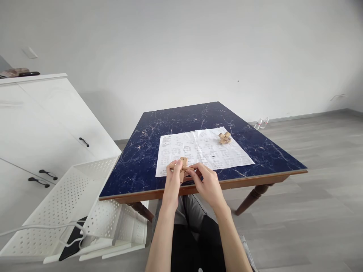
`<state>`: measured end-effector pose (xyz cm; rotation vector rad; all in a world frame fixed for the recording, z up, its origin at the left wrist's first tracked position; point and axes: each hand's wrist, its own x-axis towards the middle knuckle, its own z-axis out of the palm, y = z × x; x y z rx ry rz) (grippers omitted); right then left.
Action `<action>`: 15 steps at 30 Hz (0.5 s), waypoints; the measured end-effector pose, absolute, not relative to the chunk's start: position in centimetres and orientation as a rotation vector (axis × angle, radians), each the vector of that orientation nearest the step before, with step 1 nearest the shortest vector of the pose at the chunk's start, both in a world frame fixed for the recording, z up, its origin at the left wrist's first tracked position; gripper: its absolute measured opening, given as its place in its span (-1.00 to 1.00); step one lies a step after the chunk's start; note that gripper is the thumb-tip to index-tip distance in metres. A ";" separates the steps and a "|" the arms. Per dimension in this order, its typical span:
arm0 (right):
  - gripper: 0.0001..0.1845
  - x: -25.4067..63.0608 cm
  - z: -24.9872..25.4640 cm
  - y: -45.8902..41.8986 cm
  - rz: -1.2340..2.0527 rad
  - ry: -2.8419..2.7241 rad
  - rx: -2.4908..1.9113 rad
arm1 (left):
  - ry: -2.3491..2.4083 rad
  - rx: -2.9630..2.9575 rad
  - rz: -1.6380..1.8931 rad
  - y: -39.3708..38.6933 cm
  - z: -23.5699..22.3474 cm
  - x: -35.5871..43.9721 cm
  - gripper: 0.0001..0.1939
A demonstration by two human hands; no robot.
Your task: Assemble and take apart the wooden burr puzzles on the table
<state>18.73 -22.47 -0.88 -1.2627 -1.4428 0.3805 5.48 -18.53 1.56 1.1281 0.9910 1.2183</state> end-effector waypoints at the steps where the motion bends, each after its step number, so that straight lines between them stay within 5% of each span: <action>1: -0.74 18.7 -0.9 -22.5 0.377 -1.440 -1.264 | 1.007 1.107 1.200 -18.5 1.5 5.5 -0.48; 15: -0.74 18.9 -0.5 -22.9 0.431 -1.418 -1.298 | 1.092 0.962 1.148 -18.7 1.3 5.8 -0.41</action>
